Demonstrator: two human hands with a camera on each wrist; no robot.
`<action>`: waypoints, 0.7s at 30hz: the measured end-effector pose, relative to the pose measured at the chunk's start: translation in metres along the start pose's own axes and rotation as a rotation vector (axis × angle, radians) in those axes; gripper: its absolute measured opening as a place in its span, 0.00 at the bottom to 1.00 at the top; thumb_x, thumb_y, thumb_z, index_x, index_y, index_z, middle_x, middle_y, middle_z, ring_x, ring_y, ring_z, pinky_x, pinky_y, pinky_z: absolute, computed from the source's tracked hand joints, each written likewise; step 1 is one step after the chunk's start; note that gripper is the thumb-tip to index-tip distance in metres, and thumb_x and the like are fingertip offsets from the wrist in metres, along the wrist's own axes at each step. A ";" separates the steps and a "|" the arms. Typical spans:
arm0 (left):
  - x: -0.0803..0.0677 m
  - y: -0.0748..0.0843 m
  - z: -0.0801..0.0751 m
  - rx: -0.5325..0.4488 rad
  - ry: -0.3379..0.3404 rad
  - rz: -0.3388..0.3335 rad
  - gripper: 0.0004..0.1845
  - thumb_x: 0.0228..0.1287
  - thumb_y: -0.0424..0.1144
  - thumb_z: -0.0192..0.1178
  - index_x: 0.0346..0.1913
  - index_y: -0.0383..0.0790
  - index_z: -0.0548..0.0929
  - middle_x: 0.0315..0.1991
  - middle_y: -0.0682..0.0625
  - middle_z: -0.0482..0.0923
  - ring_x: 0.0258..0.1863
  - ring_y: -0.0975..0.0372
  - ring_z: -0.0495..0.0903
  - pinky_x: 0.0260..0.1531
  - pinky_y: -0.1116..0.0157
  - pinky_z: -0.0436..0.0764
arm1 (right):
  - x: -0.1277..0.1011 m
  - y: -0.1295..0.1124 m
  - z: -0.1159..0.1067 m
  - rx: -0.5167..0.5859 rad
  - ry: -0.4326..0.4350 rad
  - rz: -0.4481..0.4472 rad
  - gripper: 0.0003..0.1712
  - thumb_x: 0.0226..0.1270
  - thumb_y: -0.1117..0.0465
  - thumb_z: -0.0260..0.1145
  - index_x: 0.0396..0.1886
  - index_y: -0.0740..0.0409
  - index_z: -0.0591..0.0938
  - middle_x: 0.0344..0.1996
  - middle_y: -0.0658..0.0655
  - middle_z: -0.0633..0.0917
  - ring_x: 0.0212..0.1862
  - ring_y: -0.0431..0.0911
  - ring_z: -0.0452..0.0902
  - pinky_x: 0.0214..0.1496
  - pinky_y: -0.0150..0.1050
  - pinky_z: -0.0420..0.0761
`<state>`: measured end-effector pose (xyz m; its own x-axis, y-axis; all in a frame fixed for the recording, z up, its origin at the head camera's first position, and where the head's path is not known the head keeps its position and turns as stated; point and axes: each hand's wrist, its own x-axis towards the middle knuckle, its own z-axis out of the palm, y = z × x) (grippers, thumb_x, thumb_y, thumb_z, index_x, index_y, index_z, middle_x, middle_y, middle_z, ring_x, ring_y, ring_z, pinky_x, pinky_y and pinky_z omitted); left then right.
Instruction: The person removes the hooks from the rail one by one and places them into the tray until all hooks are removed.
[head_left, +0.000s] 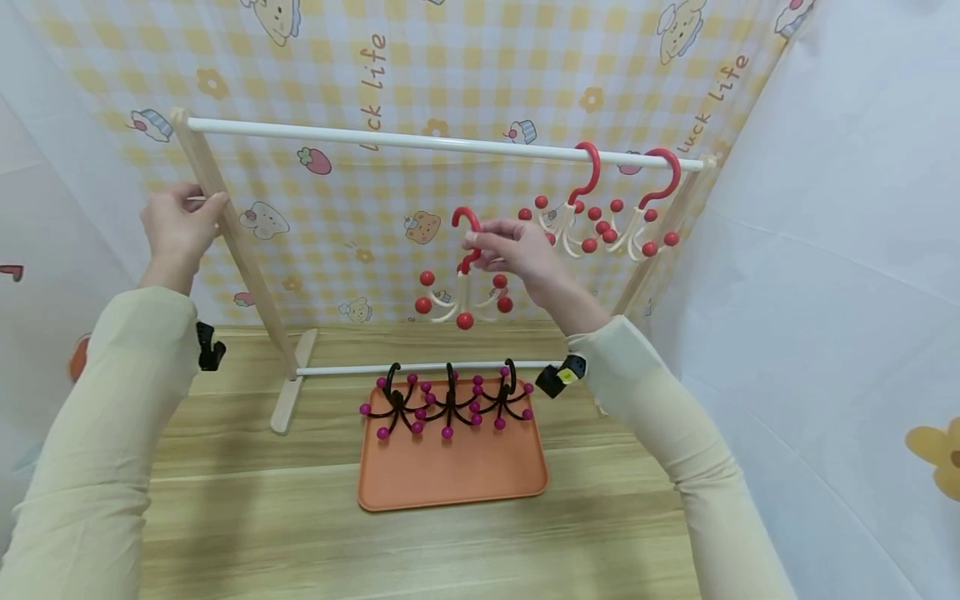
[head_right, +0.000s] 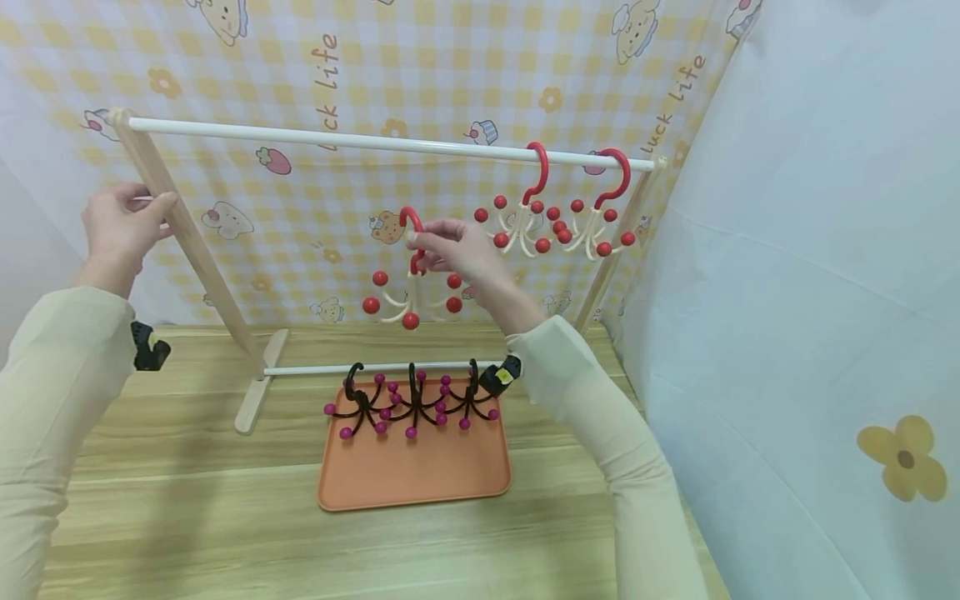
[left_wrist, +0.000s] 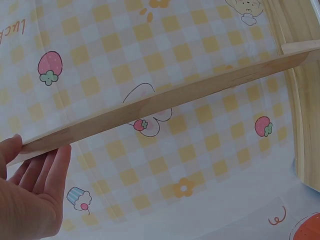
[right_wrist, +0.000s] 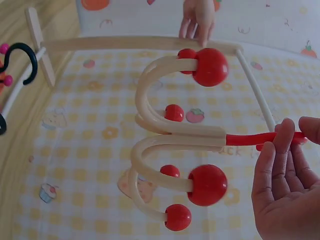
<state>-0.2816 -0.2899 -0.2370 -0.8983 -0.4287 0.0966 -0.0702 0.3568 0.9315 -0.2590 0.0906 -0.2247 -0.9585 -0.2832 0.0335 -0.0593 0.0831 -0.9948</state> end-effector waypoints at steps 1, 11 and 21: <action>0.000 0.000 0.000 -0.002 0.000 0.000 0.28 0.61 0.47 0.52 0.61 0.37 0.66 0.58 0.44 0.66 0.52 0.62 0.70 0.49 0.69 0.72 | -0.001 0.004 0.002 -0.003 -0.011 0.006 0.10 0.59 0.63 0.62 0.38 0.63 0.77 0.34 0.58 0.81 0.29 0.45 0.76 0.43 0.38 0.79; 0.000 0.000 -0.001 -0.004 -0.008 0.001 0.28 0.61 0.47 0.52 0.61 0.37 0.65 0.58 0.44 0.66 0.52 0.63 0.70 0.49 0.69 0.72 | -0.009 0.034 0.022 0.037 -0.082 0.081 0.08 0.58 0.63 0.63 0.35 0.62 0.77 0.31 0.59 0.81 0.27 0.45 0.75 0.42 0.40 0.80; 0.001 -0.001 -0.001 -0.023 -0.016 0.007 0.29 0.60 0.47 0.53 0.61 0.36 0.65 0.58 0.43 0.65 0.52 0.61 0.70 0.47 0.70 0.72 | -0.019 0.061 0.037 0.130 -0.142 0.144 0.09 0.59 0.63 0.62 0.36 0.64 0.76 0.34 0.63 0.81 0.26 0.44 0.75 0.49 0.48 0.76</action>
<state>-0.2818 -0.2916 -0.2373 -0.9054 -0.4130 0.0978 -0.0539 0.3406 0.9387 -0.2337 0.0658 -0.2898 -0.9051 -0.4096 -0.1142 0.1202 0.0110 -0.9927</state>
